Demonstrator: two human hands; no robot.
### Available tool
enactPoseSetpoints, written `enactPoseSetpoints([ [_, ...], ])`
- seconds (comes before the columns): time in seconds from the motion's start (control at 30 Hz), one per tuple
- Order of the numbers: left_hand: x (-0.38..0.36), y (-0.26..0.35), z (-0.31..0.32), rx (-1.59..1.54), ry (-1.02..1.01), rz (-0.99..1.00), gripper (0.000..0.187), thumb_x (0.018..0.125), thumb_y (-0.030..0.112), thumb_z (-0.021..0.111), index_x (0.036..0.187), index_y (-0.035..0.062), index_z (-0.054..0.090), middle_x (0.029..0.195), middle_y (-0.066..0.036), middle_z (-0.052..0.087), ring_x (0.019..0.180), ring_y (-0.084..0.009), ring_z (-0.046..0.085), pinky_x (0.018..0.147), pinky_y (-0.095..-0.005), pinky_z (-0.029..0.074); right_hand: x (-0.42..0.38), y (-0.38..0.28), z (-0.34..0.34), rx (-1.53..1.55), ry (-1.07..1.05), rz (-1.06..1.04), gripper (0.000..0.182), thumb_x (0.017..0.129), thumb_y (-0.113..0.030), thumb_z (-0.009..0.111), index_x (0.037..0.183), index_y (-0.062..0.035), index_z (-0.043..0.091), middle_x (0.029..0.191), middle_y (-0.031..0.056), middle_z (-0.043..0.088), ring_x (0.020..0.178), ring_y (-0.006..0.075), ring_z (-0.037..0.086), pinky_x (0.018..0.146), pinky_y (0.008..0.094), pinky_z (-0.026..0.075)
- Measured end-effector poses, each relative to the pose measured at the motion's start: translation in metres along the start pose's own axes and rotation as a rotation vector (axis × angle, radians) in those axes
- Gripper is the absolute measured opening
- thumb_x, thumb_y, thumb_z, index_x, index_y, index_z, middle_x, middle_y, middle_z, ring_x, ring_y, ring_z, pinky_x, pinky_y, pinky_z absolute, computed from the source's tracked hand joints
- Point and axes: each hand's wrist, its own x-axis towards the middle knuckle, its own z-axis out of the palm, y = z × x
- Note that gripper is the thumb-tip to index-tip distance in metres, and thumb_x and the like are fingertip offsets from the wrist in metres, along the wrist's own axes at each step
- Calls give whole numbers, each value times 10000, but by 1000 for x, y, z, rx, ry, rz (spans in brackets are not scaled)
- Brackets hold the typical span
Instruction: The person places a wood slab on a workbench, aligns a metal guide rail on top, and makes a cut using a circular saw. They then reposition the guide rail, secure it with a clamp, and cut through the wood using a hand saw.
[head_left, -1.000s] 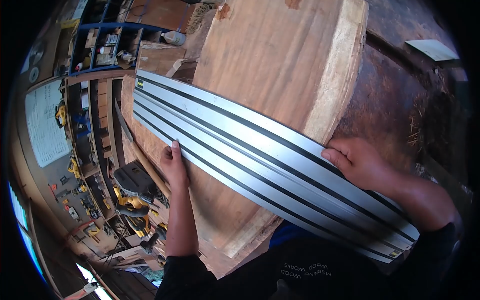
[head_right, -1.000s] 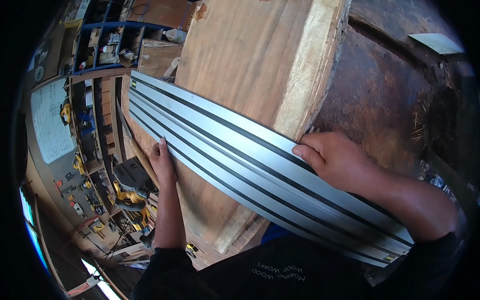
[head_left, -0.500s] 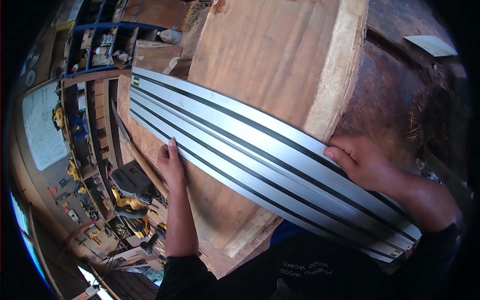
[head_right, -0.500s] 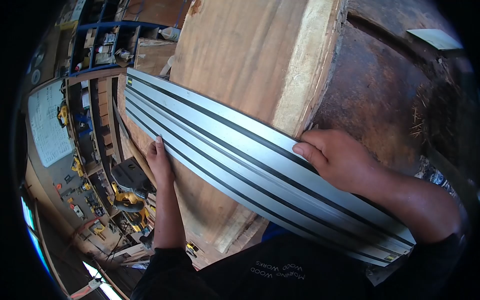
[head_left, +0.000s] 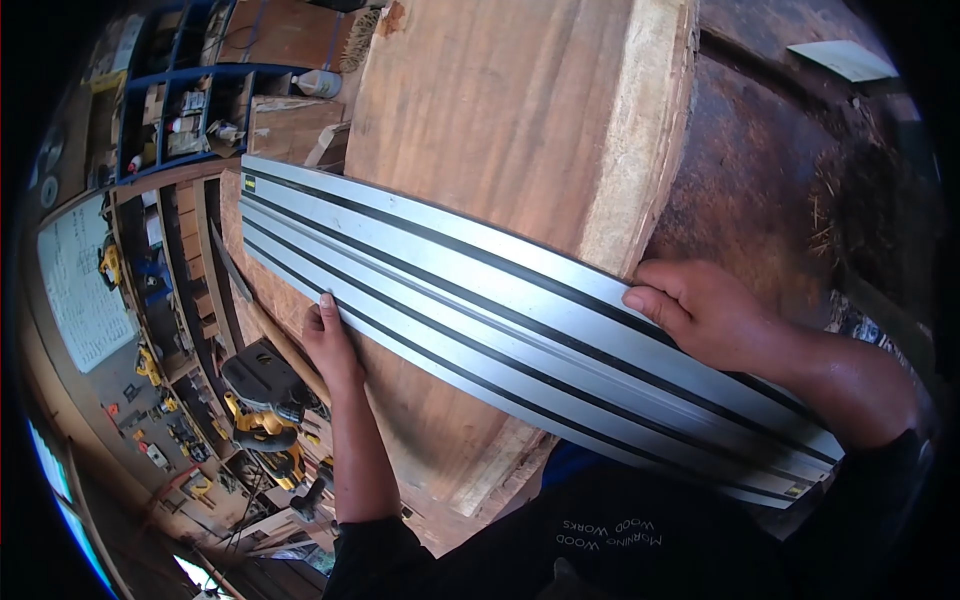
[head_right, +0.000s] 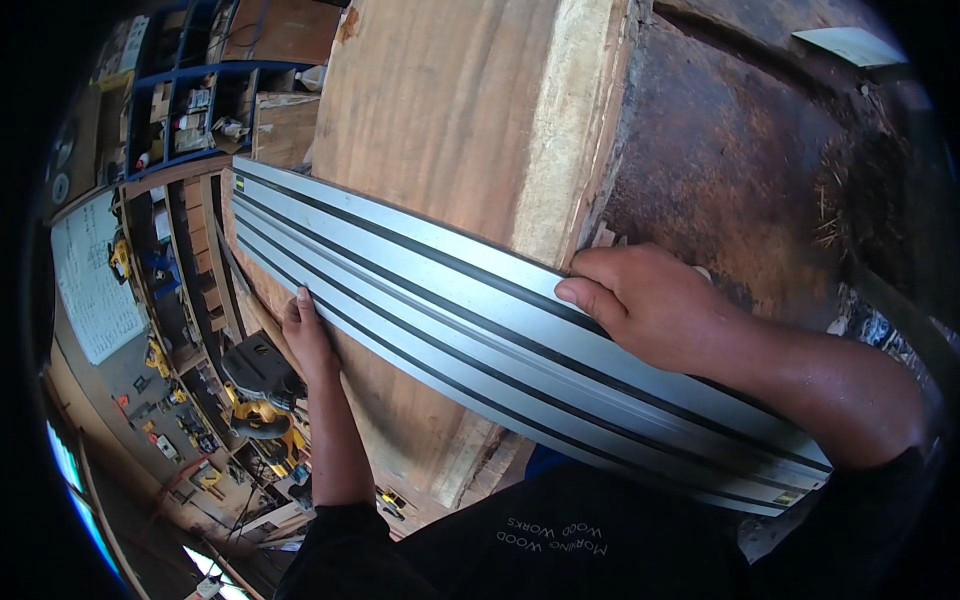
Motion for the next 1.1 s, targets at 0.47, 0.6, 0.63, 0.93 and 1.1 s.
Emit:
enactPoseSetpoints([
  [0.47,2,-3,-1,-29,-34,8,368,956,339,580,907,-26,592,814,-31,600,752,-86,500,716,-242,423,1,0,-1,11,-20,12,312,983,-266,458,913,0,605,818,229,608,800,403,613,718,457,465],
  [0.6,0,-1,-2,14,-39,35,364,958,336,578,903,-24,593,817,-32,601,754,-86,499,718,-243,422,2,-1,-1,59,-27,38,315,982,-267,460,903,1,605,807,229,604,784,397,611,707,449,463],
  [0.63,0,-1,-2,18,-34,37,364,958,336,578,903,-24,593,817,-32,601,754,-86,499,718,-243,422,2,0,-1,48,-24,28,316,982,-267,463,902,4,604,804,231,600,774,399,606,701,447,460],
  [0.93,-1,3,1,34,-3,28,324,962,307,576,821,15,577,769,-2,566,716,-71,451,662,-239,399,2,-1,0,39,3,-3,320,977,-274,481,878,13,584,783,236,581,743,407,584,676,444,444],
  [1.1,-3,6,2,35,2,4,335,957,315,585,837,2,581,775,-5,561,724,-78,454,684,-242,403,1,-3,-1,41,-3,24,315,981,-270,480,888,14,582,767,231,581,730,400,587,666,433,444],
])
